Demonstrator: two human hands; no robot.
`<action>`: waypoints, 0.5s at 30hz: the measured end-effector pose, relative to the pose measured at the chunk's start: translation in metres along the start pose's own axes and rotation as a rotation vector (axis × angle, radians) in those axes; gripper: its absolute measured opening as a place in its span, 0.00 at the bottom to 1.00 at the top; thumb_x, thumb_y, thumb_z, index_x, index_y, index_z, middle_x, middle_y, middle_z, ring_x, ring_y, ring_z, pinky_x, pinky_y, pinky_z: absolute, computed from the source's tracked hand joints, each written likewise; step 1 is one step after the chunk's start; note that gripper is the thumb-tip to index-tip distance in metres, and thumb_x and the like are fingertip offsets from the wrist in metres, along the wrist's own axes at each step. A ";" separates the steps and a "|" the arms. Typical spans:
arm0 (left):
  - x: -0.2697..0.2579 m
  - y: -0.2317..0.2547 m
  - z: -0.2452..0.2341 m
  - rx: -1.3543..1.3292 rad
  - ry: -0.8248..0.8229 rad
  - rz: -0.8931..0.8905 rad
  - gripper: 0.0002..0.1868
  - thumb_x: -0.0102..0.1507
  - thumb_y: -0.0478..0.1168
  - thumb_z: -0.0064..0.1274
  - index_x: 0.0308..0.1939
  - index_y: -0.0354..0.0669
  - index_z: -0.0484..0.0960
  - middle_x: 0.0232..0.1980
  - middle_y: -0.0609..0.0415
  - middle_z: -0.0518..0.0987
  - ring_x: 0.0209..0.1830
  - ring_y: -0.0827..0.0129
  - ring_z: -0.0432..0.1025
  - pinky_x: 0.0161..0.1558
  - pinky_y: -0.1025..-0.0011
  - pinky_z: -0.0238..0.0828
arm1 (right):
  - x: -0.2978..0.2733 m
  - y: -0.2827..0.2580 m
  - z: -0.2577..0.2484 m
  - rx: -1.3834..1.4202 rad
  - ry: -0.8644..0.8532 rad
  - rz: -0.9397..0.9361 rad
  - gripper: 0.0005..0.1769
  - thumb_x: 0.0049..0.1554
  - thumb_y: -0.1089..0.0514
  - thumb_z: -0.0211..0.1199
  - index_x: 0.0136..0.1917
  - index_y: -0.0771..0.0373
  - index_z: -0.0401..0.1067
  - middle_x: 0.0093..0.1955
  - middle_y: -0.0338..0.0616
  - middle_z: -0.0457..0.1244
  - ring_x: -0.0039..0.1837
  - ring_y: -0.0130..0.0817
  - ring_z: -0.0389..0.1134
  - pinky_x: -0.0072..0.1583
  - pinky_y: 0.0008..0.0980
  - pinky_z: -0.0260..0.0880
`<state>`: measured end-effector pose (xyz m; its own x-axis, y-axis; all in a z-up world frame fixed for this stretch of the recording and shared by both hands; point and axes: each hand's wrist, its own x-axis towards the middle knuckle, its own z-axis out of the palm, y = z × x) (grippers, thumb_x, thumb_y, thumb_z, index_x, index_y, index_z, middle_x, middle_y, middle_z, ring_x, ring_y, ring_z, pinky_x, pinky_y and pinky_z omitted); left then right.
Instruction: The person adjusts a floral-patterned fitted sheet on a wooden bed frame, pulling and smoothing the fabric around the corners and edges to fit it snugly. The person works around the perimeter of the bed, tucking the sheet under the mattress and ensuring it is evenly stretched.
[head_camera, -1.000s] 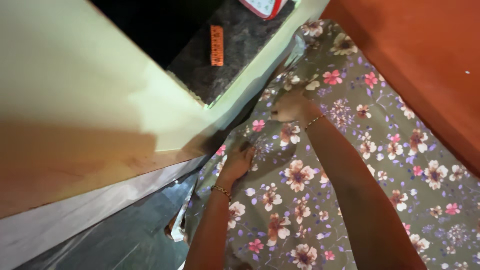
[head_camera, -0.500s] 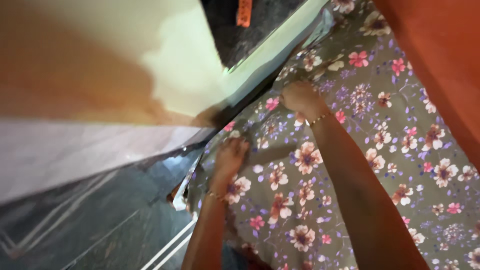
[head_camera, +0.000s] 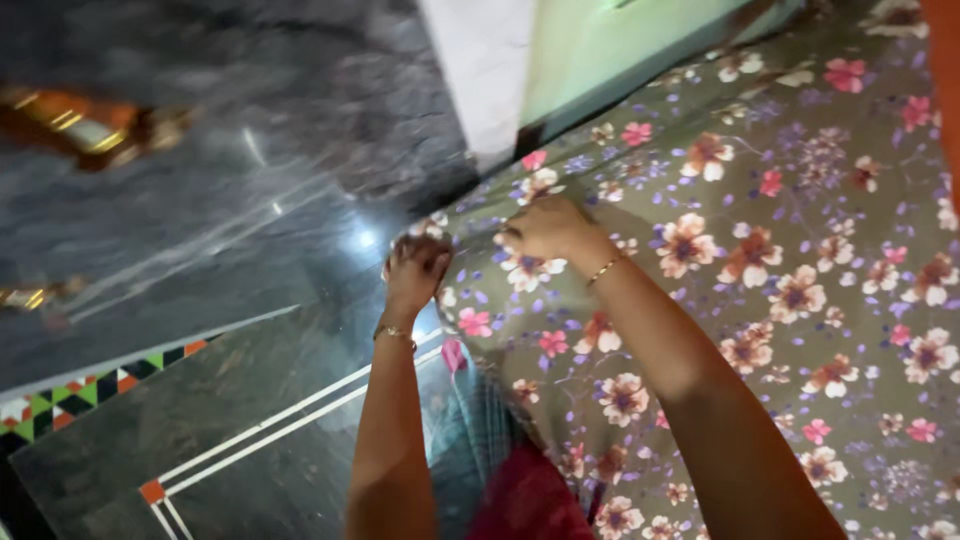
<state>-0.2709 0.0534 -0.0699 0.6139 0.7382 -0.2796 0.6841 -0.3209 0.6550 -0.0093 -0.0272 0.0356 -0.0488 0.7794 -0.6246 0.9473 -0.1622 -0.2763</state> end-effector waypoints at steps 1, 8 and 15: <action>-0.003 -0.004 -0.006 0.161 -0.047 -0.091 0.18 0.63 0.50 0.54 0.54 0.53 0.86 0.69 0.59 0.74 0.74 0.58 0.56 0.65 0.28 0.39 | 0.001 -0.002 0.001 -0.003 -0.009 0.037 0.28 0.63 0.34 0.43 0.52 0.47 0.80 0.54 0.43 0.71 0.56 0.48 0.72 0.60 0.49 0.70; -0.036 -0.066 -0.039 0.749 0.059 0.075 0.17 0.63 0.38 0.51 0.56 0.57 0.83 0.81 0.57 0.60 0.83 0.55 0.46 0.73 0.31 0.31 | 0.018 0.001 0.031 -0.101 0.036 0.185 0.27 0.64 0.38 0.40 0.58 0.43 0.79 0.58 0.45 0.70 0.62 0.51 0.69 0.65 0.54 0.64; -0.091 -0.119 0.003 0.098 -0.146 -0.300 0.23 0.66 0.51 0.52 0.64 0.56 0.79 0.58 0.47 0.82 0.57 0.52 0.77 0.60 0.49 0.71 | 0.043 -0.047 0.058 0.011 0.283 -0.098 0.30 0.66 0.33 0.45 0.65 0.51 0.76 0.67 0.47 0.68 0.68 0.51 0.68 0.71 0.48 0.63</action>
<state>-0.4068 0.0228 -0.1240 0.4248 0.7178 -0.5517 0.8729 -0.1631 0.4599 -0.0741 -0.0212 -0.0203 -0.0481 0.9290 -0.3669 0.9390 -0.0832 -0.3336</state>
